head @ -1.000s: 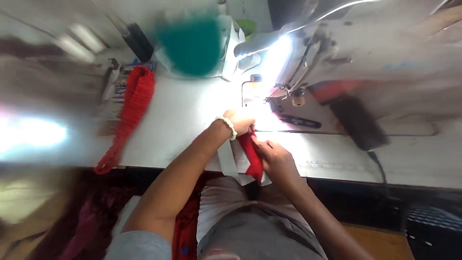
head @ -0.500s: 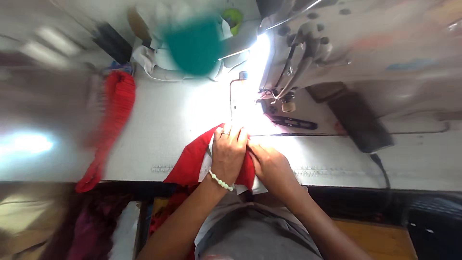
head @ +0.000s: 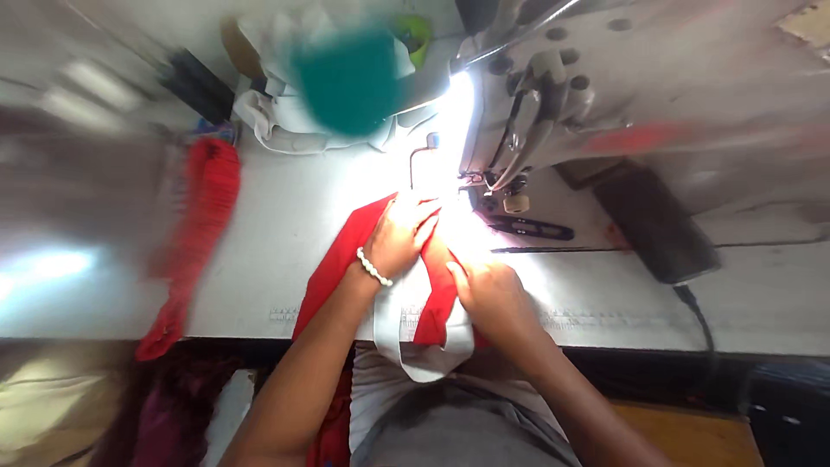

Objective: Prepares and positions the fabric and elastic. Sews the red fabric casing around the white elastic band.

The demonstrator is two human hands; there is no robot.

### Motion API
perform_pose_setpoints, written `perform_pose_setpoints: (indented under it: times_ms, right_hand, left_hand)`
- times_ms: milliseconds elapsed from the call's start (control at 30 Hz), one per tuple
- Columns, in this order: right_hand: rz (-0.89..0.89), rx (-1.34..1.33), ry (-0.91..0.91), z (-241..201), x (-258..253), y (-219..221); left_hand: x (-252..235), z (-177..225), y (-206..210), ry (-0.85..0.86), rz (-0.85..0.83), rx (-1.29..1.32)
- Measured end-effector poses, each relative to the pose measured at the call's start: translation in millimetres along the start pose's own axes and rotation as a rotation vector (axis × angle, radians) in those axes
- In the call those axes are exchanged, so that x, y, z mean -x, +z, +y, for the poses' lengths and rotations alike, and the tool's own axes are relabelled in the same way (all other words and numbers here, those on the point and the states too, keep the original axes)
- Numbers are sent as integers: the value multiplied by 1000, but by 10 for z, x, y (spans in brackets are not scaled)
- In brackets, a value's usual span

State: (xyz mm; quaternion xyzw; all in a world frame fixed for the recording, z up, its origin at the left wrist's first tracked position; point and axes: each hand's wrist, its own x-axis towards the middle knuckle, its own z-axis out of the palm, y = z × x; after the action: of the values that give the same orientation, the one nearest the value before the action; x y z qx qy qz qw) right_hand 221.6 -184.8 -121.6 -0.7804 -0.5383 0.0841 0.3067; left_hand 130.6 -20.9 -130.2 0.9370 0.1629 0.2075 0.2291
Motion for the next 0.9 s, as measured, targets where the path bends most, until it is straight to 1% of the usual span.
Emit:
perform_pose_setpoints:
  times_ms: [33, 100, 200, 267, 367, 433, 567, 667, 700, 767, 800, 867, 900]
  right_hand:
    - [14, -2, 2, 21, -41, 7]
    - [15, -26, 27, 60, -128, 13]
    - [-9, -96, 101, 99, -261, -11]
    - [-35, -127, 145, 119, -308, -37]
    - [25, -125, 132, 162, -327, -15]
    - [26, -144, 162, 168, -357, -27]
    - [-44, -168, 261, 154, -431, -75]
    - [-54, -184, 295, 150, -449, -59]
    - [-44, -189, 283, 153, -426, -48]
    - [-38, -196, 244, 152, -365, -42]
    - [-28, -198, 222, 148, -344, -38]
    - [-11, -197, 200, 138, -321, -32]
    - [-10, -196, 203, 134, -319, -31]
  left_hand:
    - [-68, -18, -4, -10, -1, 13]
    - [-183, -60, 31, -11, 51, 36]
    - [-366, -90, 51, -42, 102, 114]
    - [-469, -59, 24, -115, 104, 154]
    - [-560, 2, -12, -204, 75, 157]
    - [-601, -20, -6, -219, 61, 162]
    - [-674, -64, -29, -202, 59, 107]
    - [-606, -54, 51, -122, 159, -72]
    - [-516, -9, 75, -104, 153, -129]
    - [-363, 129, 118, -132, 137, -171]
    - [-326, 158, 140, -136, 155, -156]
    - [-260, 117, 172, -90, 191, -110]
    - [-227, 95, 165, -62, 172, -96]
